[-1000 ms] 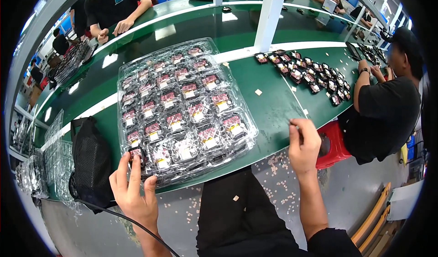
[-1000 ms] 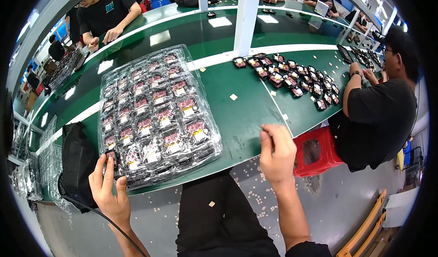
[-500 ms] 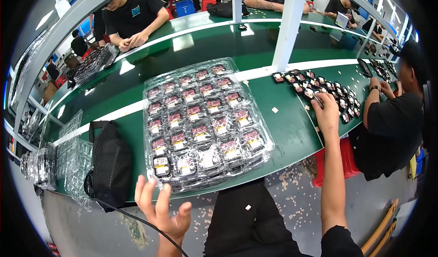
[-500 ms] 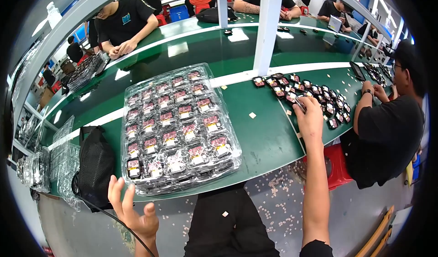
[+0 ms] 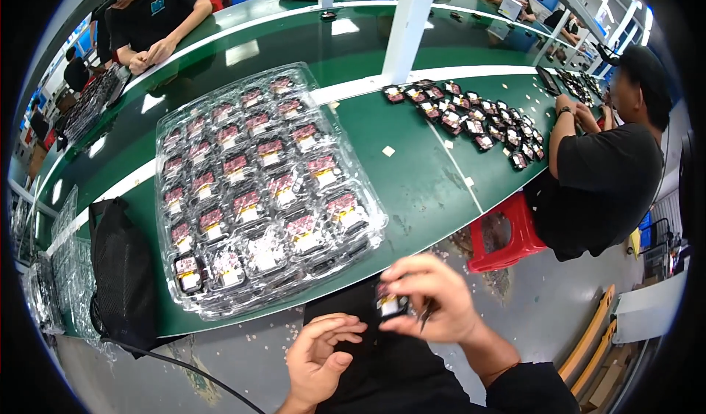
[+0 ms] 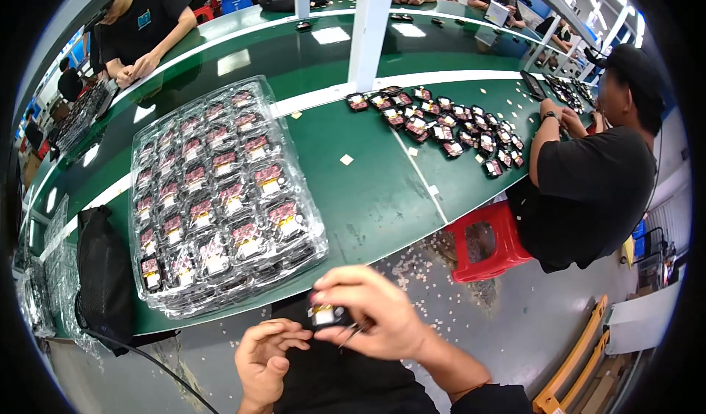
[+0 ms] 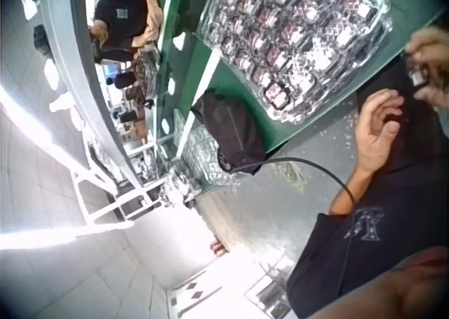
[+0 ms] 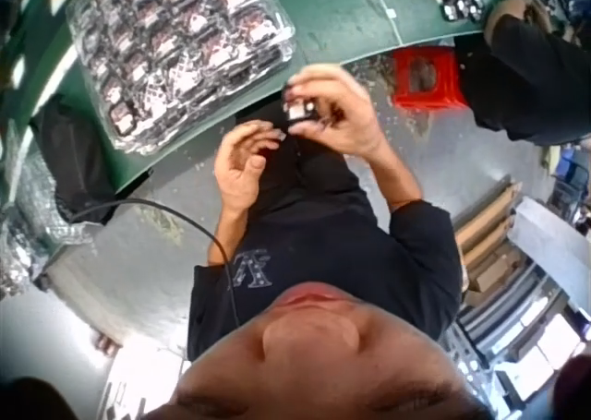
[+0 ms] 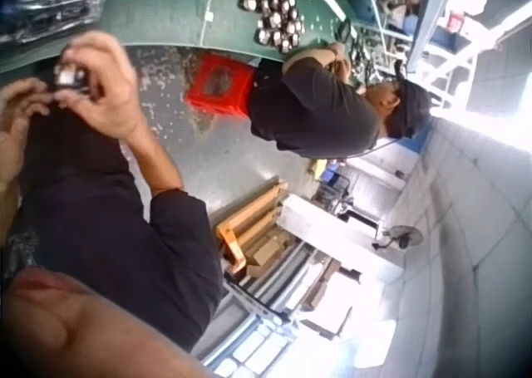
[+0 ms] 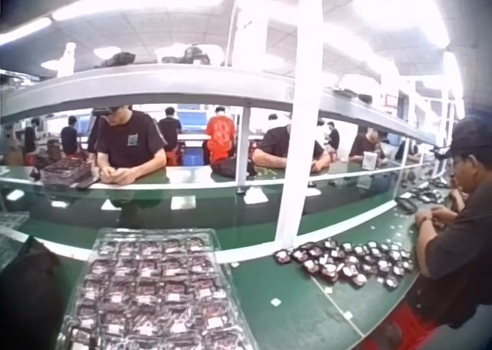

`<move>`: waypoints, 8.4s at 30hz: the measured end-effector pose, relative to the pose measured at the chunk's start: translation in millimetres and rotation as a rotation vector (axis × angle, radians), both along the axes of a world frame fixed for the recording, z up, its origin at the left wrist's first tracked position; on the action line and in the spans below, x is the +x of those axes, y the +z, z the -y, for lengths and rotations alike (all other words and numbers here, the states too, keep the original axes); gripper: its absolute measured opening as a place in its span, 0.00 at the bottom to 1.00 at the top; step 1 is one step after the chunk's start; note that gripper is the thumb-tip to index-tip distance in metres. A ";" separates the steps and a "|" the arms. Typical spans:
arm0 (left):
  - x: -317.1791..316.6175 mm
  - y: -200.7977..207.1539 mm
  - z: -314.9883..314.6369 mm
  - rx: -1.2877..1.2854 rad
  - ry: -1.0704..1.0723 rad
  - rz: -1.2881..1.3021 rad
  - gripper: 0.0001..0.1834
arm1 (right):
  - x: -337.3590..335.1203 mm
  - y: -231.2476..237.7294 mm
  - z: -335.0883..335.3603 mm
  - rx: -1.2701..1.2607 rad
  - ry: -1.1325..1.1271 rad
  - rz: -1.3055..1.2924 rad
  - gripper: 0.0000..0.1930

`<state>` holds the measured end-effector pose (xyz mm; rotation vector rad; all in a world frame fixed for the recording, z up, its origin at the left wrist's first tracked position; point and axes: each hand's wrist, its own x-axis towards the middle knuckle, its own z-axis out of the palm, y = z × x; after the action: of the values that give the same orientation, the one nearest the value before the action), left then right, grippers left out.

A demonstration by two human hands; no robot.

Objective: Assembling small electronic components by inserting small pieces into a plastic housing and placing them in a tray.

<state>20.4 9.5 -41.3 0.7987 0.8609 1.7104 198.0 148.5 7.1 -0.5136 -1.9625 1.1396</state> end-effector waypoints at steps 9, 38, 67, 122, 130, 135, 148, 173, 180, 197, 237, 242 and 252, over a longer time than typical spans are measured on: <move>7.9 1.7 -0.3 0.221 0.478 -1.087 0.19 | -37.4 -33.7 84.9 -0.837 0.002 -0.276 0.13; -2.5 -10.2 5.1 -0.120 0.197 0.049 0.34 | -22.1 -23.7 46.9 0.590 -0.263 0.332 0.15; -5.1 -18.6 11.8 -0.154 -0.022 0.255 0.25 | -29.1 -39.4 63.7 0.214 -0.302 0.308 0.04; -6.8 -14.7 13.6 -0.157 0.012 0.226 0.27 | -39.2 -40.0 63.4 0.092 -0.220 0.303 0.02; -13.3 -15.2 15.7 -0.207 0.030 0.227 0.28 | -46.5 -46.9 63.6 0.284 -0.216 0.334 0.03; -14.2 -20.0 18.9 -0.242 0.008 0.270 0.28 | -45.7 -48.6 61.5 0.372 -0.192 0.379 0.04; -17.7 -27.8 21.8 -0.286 -0.003 0.280 0.29 | -50.5 -49.1 62.7 0.371 -0.173 0.396 0.05; -15.4 -23.4 21.7 -0.253 0.120 0.295 0.29 | -47.8 -51.9 50.6 0.341 -0.162 0.359 0.11; -13.7 -25.5 21.9 -0.291 0.169 0.323 0.29 | -49.2 -61.9 51.1 0.381 -0.160 0.345 0.12; -17.9 -18.2 28.8 -0.186 0.203 0.201 0.29 | -34.9 -40.4 35.3 0.322 -0.031 0.334 0.11; -77.6 76.5 -26.7 -0.047 0.742 -1.716 0.20 | 14.8 -20.1 -116.8 0.269 -0.877 0.657 0.11; -61.2 56.0 -3.5 0.389 0.608 -1.525 0.11 | 5.1 -15.0 -76.8 0.286 -0.739 0.352 0.10; -4.7 3.2 -21.5 0.018 -0.049 0.116 0.37 | -3.8 1.7 21.6 0.070 -0.064 0.095 0.24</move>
<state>15.7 31.0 -38.1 0.7198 0.7427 1.7056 194.2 126.9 8.8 -0.5992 -2.0449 1.0197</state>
